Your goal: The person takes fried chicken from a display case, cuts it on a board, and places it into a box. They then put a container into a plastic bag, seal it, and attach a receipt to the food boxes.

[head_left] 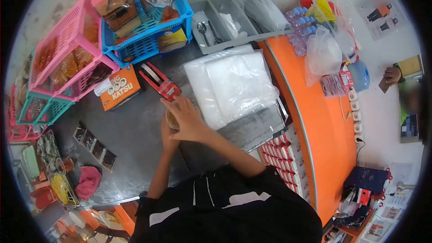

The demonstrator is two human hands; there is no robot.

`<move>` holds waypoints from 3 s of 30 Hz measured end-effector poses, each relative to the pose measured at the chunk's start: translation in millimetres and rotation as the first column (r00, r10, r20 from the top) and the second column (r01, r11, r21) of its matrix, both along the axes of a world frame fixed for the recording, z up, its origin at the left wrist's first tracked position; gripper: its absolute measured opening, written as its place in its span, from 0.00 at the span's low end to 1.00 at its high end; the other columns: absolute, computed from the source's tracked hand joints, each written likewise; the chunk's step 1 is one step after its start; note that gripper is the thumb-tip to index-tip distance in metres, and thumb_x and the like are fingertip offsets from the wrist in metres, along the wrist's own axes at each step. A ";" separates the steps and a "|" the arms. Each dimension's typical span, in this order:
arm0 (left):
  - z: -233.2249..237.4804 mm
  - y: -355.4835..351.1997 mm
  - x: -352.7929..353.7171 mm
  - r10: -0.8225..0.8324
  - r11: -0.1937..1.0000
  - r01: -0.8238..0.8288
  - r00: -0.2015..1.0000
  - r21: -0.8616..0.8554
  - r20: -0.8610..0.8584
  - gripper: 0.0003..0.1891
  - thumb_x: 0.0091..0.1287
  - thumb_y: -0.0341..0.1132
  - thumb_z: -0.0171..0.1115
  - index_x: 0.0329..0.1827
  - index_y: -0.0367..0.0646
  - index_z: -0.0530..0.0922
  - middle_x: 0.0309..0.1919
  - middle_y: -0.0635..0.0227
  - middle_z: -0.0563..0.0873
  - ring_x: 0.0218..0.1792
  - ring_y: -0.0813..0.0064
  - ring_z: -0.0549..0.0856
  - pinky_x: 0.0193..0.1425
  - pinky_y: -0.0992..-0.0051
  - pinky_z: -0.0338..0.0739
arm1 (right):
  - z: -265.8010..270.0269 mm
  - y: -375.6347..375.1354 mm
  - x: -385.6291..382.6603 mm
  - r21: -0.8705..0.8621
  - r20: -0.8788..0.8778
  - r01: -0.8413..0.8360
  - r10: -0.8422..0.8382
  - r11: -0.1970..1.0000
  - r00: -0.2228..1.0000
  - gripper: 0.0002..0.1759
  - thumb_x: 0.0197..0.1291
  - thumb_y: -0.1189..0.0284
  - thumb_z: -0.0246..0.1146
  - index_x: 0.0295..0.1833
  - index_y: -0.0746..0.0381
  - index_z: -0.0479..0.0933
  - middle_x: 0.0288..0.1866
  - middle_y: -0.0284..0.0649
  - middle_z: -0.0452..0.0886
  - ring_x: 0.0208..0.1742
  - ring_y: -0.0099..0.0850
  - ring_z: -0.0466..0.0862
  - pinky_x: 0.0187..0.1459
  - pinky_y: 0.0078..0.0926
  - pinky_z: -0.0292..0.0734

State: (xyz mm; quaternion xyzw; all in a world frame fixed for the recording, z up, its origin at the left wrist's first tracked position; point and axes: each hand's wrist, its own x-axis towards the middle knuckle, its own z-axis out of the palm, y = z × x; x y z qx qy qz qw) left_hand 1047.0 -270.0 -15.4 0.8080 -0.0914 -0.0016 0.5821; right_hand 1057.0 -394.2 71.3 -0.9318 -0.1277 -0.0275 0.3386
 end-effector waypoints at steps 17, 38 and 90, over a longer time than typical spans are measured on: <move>21.0 -167.9 -11.1 -0.173 0.978 0.135 0.950 0.156 0.259 0.21 0.51 0.26 0.62 0.50 0.43 0.72 0.44 0.57 0.76 0.50 0.56 0.74 0.56 0.63 0.68 | -80.1 -276.6 39.2 -0.393 -0.132 -0.250 0.215 0.885 0.968 0.05 0.53 0.74 0.52 0.35 0.62 0.73 0.35 0.44 0.77 0.41 0.42 0.78 0.42 0.36 0.73; 34.0 -203.4 -1.1 -0.398 0.894 0.256 0.829 0.367 0.392 0.48 0.46 0.48 0.70 0.69 0.44 0.54 0.67 0.58 0.60 0.65 0.55 0.63 0.65 0.61 0.62 | 248.8 -279.4 2.8 -0.338 0.196 0.269 -0.212 0.902 0.957 0.27 0.50 0.70 0.61 0.58 0.61 0.67 0.54 0.46 0.72 0.48 0.35 0.75 0.45 0.33 0.73; 191.6 200.8 -215.7 0.152 0.550 -0.500 0.847 -0.669 -0.509 0.14 0.50 0.21 0.66 0.14 0.45 0.71 0.18 0.70 0.79 0.20 0.80 0.77 0.25 0.79 0.71 | 129.5 80.5 -97.9 0.692 -0.716 0.638 0.439 0.338 0.543 0.09 0.60 0.67 0.59 0.28 0.57 0.72 0.19 0.27 0.70 0.16 0.18 0.70 0.19 0.17 0.66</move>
